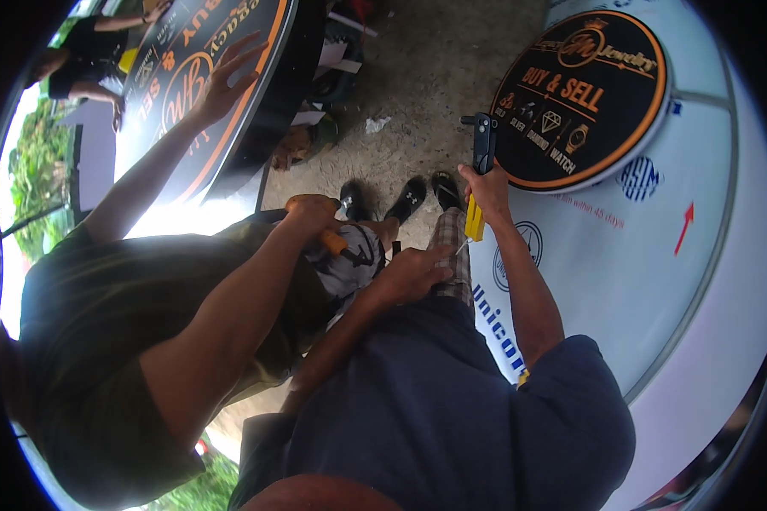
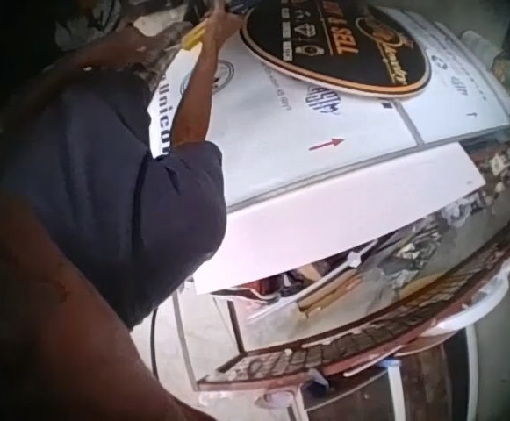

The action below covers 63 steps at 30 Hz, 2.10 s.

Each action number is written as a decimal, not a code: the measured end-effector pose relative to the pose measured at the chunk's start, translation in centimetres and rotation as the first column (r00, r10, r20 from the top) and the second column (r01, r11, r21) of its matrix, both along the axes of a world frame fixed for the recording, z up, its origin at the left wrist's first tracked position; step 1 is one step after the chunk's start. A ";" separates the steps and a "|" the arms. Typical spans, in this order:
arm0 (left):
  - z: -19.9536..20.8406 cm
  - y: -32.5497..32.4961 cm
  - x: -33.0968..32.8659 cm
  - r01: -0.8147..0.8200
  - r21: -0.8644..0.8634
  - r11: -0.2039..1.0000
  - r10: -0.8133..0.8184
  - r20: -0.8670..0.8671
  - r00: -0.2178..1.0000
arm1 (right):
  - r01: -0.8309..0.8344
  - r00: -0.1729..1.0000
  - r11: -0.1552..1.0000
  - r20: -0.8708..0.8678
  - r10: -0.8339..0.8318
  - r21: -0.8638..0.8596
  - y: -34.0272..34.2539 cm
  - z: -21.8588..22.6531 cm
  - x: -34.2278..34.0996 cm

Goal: Using a rivet gun and a drill to assemble a circular commercial jewelry sign.

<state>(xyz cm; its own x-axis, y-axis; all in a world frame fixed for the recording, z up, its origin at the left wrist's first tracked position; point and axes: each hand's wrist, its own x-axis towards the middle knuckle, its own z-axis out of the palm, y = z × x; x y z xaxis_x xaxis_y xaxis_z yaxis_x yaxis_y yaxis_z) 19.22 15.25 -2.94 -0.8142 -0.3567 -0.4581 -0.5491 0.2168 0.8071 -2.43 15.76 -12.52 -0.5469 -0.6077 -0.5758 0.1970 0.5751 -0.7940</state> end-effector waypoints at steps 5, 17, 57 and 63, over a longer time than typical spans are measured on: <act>1.0 5.2 6.5 0.210 -0.024 0.977 -0.211 -0.133 0.968 | -0.028 0.993 0.997 -0.110 0.036 0.069 6.8 1.0 4.5; 4.3 13.4 32.4 -0.050 0.136 0.989 0.103 -0.411 0.906 | -0.527 0.674 0.612 -0.149 0.724 0.590 23.2 2.9 16.7; -9.4 13.9 76.3 -0.724 -0.589 0.358 0.907 0.404 0.120 | -0.944 0.243 0.281 0.213 0.946 -0.171 -5.7 20.6 69.7; -9.1 13.9 76.5 -0.764 -0.546 0.345 0.907 0.403 0.122 | -0.877 0.194 0.295 0.282 0.939 -0.380 -4.3 18.3 69.5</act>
<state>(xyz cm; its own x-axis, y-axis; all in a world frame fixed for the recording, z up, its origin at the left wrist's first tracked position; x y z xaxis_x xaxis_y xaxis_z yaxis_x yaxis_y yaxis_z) 95.76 29.14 -12.07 0.4639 -0.7510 -0.4699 -0.7439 -0.6182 0.2537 67.05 11.48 5.83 0.6799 -0.5933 -0.4309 -0.1163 0.4930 -0.8622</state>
